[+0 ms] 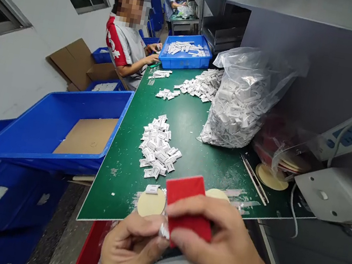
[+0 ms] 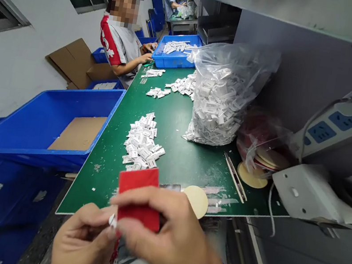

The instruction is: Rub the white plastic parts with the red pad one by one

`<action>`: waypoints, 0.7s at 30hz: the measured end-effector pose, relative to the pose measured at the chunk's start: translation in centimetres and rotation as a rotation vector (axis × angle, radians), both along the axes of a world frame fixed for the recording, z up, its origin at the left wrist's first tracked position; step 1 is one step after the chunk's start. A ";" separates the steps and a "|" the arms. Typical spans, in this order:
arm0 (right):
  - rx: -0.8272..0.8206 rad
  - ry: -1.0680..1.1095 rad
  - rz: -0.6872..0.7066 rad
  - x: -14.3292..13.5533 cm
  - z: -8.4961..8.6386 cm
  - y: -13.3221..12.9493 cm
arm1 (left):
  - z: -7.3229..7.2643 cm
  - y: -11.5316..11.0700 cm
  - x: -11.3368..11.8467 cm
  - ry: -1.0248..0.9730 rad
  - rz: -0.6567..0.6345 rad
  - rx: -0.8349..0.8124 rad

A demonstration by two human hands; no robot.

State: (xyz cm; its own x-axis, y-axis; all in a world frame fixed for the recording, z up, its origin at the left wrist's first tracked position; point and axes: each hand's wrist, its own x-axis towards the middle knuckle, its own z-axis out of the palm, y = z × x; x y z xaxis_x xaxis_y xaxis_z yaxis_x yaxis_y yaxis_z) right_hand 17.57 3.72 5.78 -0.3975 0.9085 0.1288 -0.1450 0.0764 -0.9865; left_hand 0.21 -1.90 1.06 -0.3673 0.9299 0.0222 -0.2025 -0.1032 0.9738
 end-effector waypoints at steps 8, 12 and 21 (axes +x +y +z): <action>-0.031 -0.288 -0.290 0.5 -2.4 1.8 | 1.7 -0.1 -0.2 -0.202 -0.043 0.053; -0.015 -0.058 -0.040 1.3 -1.4 0.2 | 1.9 0.3 -0.9 -0.146 -0.126 0.128; -0.088 0.089 0.172 1.4 0.3 -1.1 | 0.6 0.1 -0.3 -0.268 -0.078 0.021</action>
